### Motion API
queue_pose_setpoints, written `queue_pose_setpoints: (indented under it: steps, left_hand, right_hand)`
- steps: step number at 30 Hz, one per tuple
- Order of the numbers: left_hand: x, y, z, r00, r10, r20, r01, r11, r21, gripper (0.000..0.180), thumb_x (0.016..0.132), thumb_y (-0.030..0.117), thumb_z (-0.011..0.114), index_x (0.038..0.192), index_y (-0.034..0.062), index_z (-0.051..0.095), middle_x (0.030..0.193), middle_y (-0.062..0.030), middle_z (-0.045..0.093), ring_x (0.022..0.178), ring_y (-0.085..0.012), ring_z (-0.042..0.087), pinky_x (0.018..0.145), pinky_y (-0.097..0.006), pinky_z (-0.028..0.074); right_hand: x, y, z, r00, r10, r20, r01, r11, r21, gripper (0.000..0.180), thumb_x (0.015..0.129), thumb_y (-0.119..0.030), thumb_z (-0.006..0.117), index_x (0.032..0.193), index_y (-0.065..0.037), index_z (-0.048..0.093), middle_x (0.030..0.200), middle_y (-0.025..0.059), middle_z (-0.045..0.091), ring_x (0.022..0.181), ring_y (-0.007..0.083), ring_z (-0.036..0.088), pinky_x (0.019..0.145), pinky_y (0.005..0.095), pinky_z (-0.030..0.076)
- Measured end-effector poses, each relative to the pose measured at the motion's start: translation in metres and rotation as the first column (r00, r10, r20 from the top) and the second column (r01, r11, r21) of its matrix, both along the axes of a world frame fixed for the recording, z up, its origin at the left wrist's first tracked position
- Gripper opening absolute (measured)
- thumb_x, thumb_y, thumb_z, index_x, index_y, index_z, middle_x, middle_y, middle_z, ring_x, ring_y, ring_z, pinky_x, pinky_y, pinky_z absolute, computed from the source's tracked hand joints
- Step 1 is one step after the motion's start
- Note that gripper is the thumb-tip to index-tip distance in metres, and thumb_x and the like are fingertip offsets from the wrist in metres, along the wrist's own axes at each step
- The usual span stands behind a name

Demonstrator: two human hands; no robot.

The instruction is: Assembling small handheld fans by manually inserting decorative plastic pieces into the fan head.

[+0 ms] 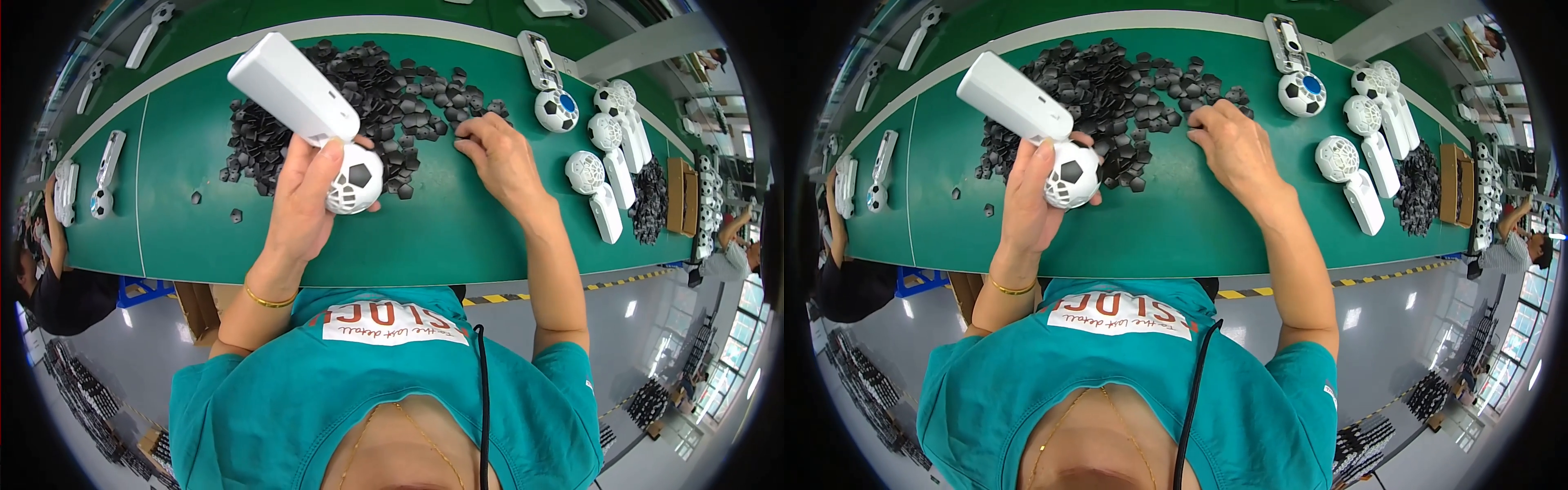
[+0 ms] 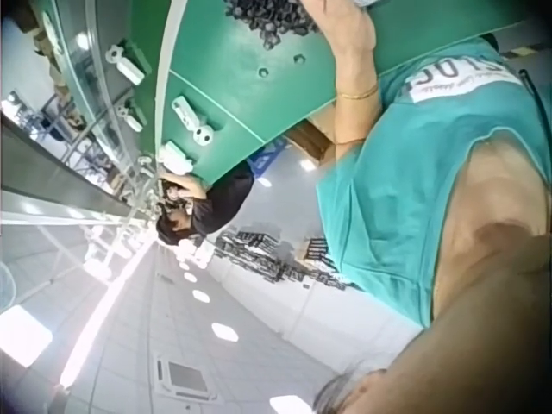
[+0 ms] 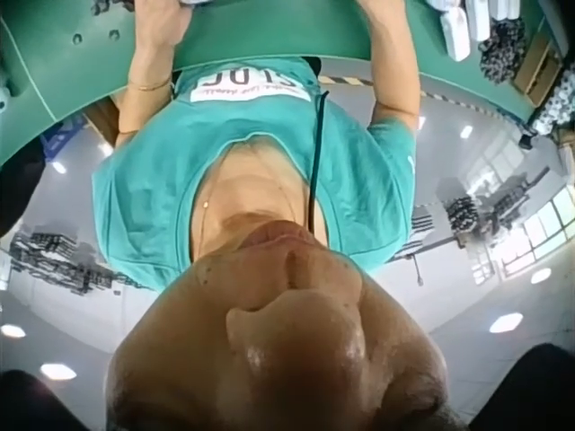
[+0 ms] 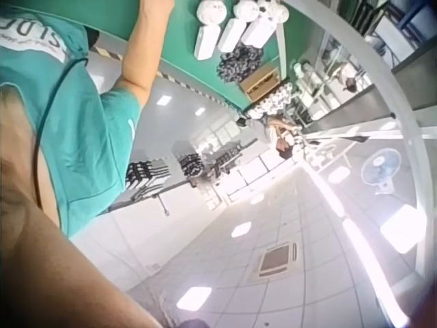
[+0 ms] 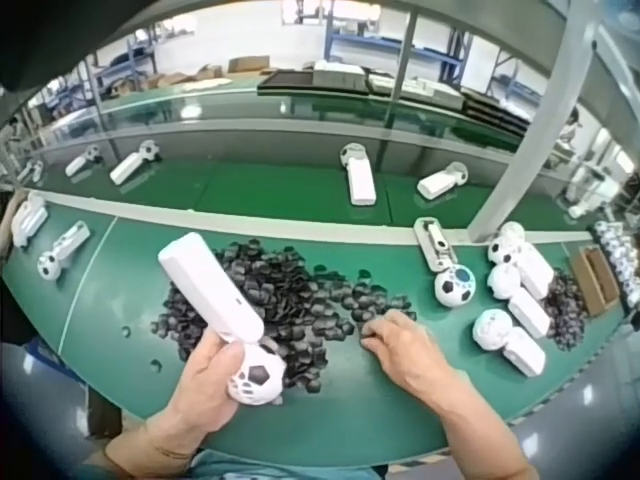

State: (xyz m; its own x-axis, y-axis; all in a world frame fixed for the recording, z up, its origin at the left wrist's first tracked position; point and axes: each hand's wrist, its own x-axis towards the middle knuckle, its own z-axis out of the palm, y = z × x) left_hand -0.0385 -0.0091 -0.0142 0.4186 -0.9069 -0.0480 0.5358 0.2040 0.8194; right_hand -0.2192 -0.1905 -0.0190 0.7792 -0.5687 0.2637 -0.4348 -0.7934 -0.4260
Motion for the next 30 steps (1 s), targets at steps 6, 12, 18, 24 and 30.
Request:
queue_pose_setpoints:
  steps: [6, 12, 18, 24, 30]
  left_hand:
    - [-0.003, -0.008, 0.007, 0.992, 0.020, -0.128, -0.020, 1.000, -0.002, 0.036, 0.099, 0.025, 0.045, 0.129, 0.0075, 0.036, 0.109, -0.0116, 0.057, 0.086, -0.0180, 0.065, 0.063, -0.037, 0.060]
    - [-0.009, -0.013, 0.010, 0.983, 0.053, -0.176, -0.056, 0.998, -0.013, 0.037, 0.100, 0.028, 0.045, 0.131, 0.0099, 0.036, 0.107, -0.0061, 0.057, 0.090, -0.0145, 0.062, 0.071, -0.032, 0.057]
    - [-0.015, -0.014, 0.012, 0.968, 0.118, -0.220, -0.123, 0.992, -0.008, 0.038, 0.100, 0.029, 0.044, 0.132, 0.0113, 0.035, 0.104, -0.0030, 0.055, 0.091, -0.0121, 0.060, 0.073, -0.029, 0.053]
    - [-0.018, -0.013, 0.009, 0.960, 0.158, -0.229, -0.170, 0.985, -0.031, 0.035, 0.101, 0.029, 0.043, 0.129, 0.0103, 0.035, 0.104, -0.0037, 0.055, 0.090, -0.0124, 0.060, 0.073, -0.030, 0.052]
    - [-0.023, -0.013, 0.004, 0.959, 0.193, -0.206, -0.210, 0.975, -0.066, 0.032, 0.101, 0.028, 0.041, 0.127, 0.0095, 0.036, 0.106, -0.0055, 0.055, 0.092, -0.0137, 0.059, 0.076, -0.030, 0.052]
  right_hand:
    - [0.003, 0.014, 0.020, 0.997, -0.071, -0.024, 0.075, 0.969, 0.236, 0.009, 0.085, -0.007, 0.066, 0.088, -0.001, 0.060, 0.071, 0.0032, 0.058, 0.066, 0.0117, 0.056, 0.058, 0.0258, 0.044]
    - [0.029, 0.086, 0.038, 0.856, -0.236, 0.460, -0.253, 0.586, 0.770, 0.009, 0.089, -0.008, 0.064, 0.089, -0.002, 0.058, 0.072, -0.0033, 0.056, 0.066, 0.0035, 0.050, 0.057, 0.0179, 0.040]
    - [0.046, 0.106, 0.014, 0.787, -0.250, 0.564, -0.305, 0.637, 0.708, 0.011, 0.090, -0.008, 0.064, 0.092, -0.001, 0.055, 0.078, -0.0019, 0.056, 0.067, 0.0032, 0.048, 0.058, 0.0172, 0.040]
    - [0.053, 0.113, 0.007, 0.710, -0.274, 0.649, -0.284, 0.732, 0.619, 0.013, 0.089, -0.008, 0.065, 0.091, -0.001, 0.055, 0.080, 0.0010, 0.057, 0.066, 0.0047, 0.051, 0.057, 0.0191, 0.043]
    - [0.058, 0.116, 0.000, 0.691, -0.299, 0.658, -0.259, 0.748, 0.612, 0.016, 0.088, -0.009, 0.066, 0.092, -0.001, 0.052, 0.080, 0.0022, 0.057, 0.065, 0.0058, 0.052, 0.056, 0.0204, 0.044]
